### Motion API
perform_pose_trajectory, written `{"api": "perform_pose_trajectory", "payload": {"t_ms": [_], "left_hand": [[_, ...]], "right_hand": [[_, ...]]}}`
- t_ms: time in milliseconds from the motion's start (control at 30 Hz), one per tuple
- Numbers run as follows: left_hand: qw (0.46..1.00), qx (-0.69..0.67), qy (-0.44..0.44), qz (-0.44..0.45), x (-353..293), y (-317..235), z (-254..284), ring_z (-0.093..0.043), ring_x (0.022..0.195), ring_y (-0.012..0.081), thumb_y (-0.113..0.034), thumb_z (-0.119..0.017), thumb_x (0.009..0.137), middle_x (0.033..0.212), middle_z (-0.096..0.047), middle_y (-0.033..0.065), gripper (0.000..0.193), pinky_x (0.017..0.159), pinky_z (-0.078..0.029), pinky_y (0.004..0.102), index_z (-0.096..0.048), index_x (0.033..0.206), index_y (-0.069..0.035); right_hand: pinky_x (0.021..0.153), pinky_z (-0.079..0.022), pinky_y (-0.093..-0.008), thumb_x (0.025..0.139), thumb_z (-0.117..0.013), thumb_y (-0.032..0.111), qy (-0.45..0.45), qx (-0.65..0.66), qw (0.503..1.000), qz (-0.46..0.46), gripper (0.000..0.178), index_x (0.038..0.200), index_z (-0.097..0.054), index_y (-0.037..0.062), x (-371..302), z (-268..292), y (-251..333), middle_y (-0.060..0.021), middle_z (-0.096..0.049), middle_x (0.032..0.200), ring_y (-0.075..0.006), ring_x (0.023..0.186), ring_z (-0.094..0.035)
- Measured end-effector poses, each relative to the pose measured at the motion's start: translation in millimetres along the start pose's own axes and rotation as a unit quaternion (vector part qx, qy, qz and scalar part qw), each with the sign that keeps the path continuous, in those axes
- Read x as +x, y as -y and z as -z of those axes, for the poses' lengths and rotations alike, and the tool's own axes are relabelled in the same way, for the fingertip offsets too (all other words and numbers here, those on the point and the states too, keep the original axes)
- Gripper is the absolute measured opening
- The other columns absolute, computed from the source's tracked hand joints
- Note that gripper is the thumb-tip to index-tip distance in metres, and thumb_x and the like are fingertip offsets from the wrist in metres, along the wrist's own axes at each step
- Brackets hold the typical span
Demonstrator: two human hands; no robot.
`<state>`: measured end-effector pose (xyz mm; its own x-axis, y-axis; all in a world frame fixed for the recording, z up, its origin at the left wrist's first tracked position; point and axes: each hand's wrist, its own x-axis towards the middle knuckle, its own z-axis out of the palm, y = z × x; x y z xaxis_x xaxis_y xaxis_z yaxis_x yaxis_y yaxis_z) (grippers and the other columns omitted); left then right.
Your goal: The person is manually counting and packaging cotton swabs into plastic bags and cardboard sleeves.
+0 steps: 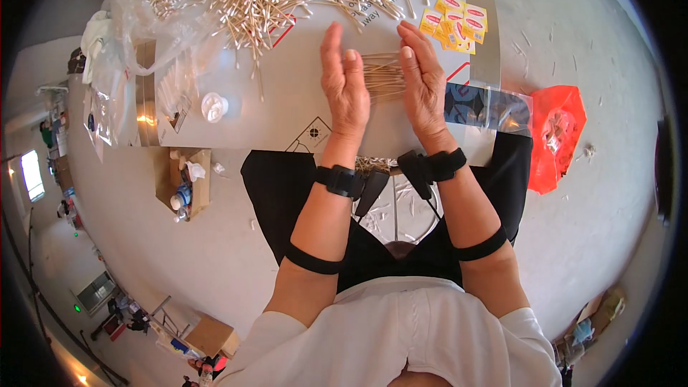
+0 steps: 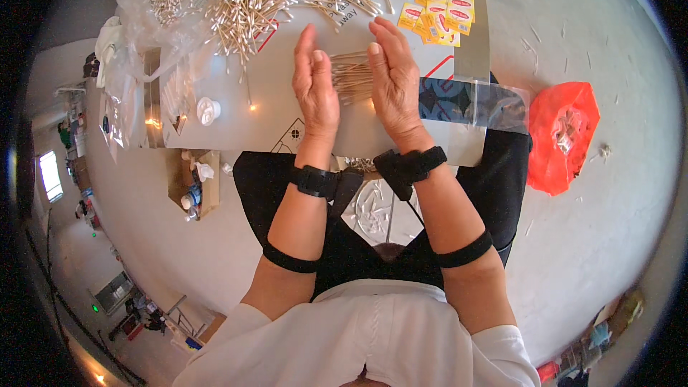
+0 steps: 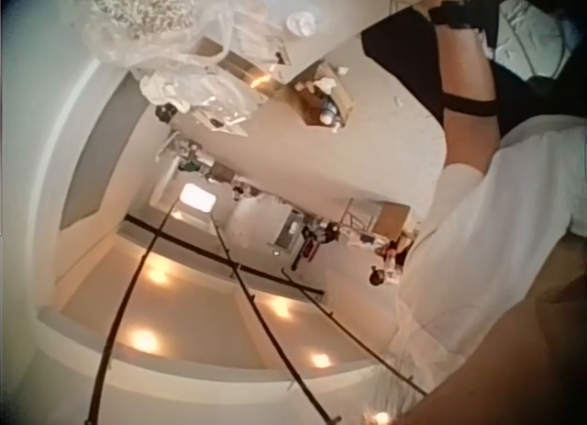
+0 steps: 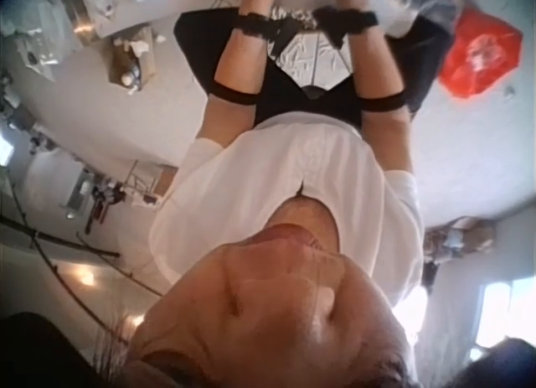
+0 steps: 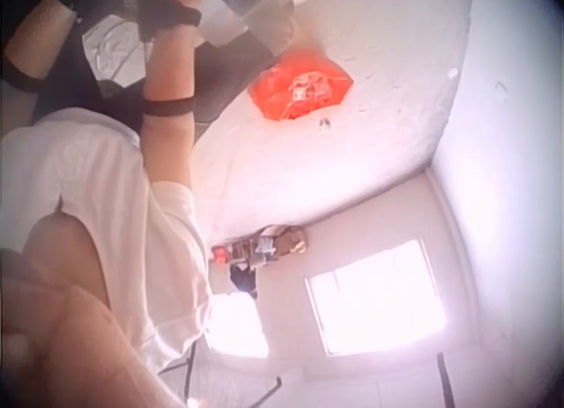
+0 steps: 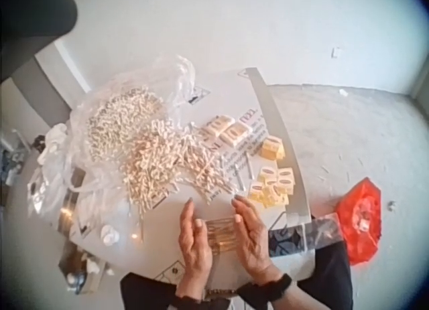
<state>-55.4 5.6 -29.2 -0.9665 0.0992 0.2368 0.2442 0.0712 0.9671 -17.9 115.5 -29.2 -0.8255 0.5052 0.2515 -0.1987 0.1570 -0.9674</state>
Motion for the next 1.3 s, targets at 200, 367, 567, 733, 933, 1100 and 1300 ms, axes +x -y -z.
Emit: {"api": "perform_pose_trajectory", "payload": {"t_ms": [200, 367, 567, 733, 933, 1100, 1300], "left_hand": [[0.997, -0.06, 0.018, 0.051, -7.2, -5.4, 8.3, -0.037, 0.138, 0.0303, -0.031, -0.044, 0.103, 0.148, -0.039, 0.0183, 0.051, 0.113, -0.027, 0.0393, -0.039, 0.143, 0.0], [0.866, 0.44, 0.212, -0.112, -26.6, -28.2, 8.0, -0.022, 0.146, 0.0344, -0.042, -0.062, 0.089, 0.155, -0.028, 0.0205, 0.078, 0.116, -0.016, 0.0555, -0.032, 0.147, 0.0], [0.825, 0.489, 0.274, -0.078, -52.9, -37.1, 10.1, -0.02, 0.147, 0.0316, -0.048, -0.07, 0.079, 0.156, -0.026, 0.0189, 0.092, 0.116, -0.013, 0.0571, -0.031, 0.148, 0.0], [0.816, 0.498, 0.266, -0.126, -29.1, -30.2, 6.4, -0.02, 0.147, 0.0313, -0.049, -0.071, 0.078, 0.156, -0.026, 0.0187, 0.094, 0.116, -0.012, 0.0575, -0.031, 0.148, 0.0], [0.872, 0.421, 0.211, -0.133, -31.9, -21.5, 13.9, -0.018, 0.147, 0.0362, -0.037, -0.064, 0.088, 0.155, -0.026, 0.0224, 0.078, 0.117, -0.015, 0.053, -0.029, 0.148, 0.001], [0.949, 0.283, 0.109, -0.082, -6.0, -16.9, 23.2, -0.039, 0.133, 0.0372, -0.007, -0.058, 0.088, 0.142, -0.044, 0.0202, 0.051, 0.109, -0.033, 0.0427, -0.043, 0.136, 0.001], [0.907, 0.364, 0.096, -0.187, 8.0, -16.2, 11.4, -0.053, 0.112, 0.0329, -0.001, -0.063, 0.082, 0.119, -0.059, 0.0125, 0.03, 0.1, -0.04, 0.0432, -0.06, 0.113, -0.003]], "right_hand": [[0.112, -0.036, -0.0346, 0.104, -0.044, 0.019, -0.008, 0.135, 0.987, -0.091, 0.037, 0.131, -0.052, -0.0049, -8.3, 5.5, 3.8, -0.0144, -0.051, 0.137, -0.0218, 0.128, -0.048], [0.112, -0.037, -0.0378, 0.105, -0.042, 0.023, -0.085, 0.272, 0.944, -0.168, 0.042, 0.13, -0.05, -0.0097, -10.5, 21.3, 10.4, -0.0174, -0.052, 0.135, -0.0256, 0.127, -0.05], [0.108, -0.042, -0.0336, 0.103, -0.048, 0.024, -0.11, 0.288, 0.935, -0.176, 0.038, 0.127, -0.056, -0.0046, -24.6, 28.6, 16.4, -0.0127, -0.057, 0.129, -0.0196, 0.121, -0.054], [0.108, -0.041, -0.0331, 0.103, -0.048, 0.024, -0.107, 0.274, 0.942, -0.163, 0.038, 0.128, -0.056, -0.0046, -24.8, 28.4, 15.7, -0.0121, -0.057, 0.131, -0.0196, 0.122, -0.053], [0.11, -0.039, -0.0348, 0.104, -0.046, 0.024, -0.123, 0.289, 0.936, -0.16, 0.04, 0.129, -0.054, -0.0057, -22.0, 26.9, 17.4, -0.0141, -0.056, 0.132, -0.0215, 0.124, -0.052], [0.099, -0.047, -0.0306, 0.101, -0.053, 0.017, -0.123, 0.21, 0.958, -0.151, 0.03, 0.12, -0.06, -0.004, -15.3, 30.1, 15.1, -0.0117, -0.063, 0.121, -0.0192, 0.109, -0.061], [0.067, -0.051, -0.0376, 0.083, -0.064, 0.007, 0.019, -0.225, 0.974, -0.008, 0.006, 0.088, -0.066, 0.004, 12.6, 44.3, 14.3, -0.0116, -0.062, 0.083, -0.0296, 0.075, -0.064]]}}
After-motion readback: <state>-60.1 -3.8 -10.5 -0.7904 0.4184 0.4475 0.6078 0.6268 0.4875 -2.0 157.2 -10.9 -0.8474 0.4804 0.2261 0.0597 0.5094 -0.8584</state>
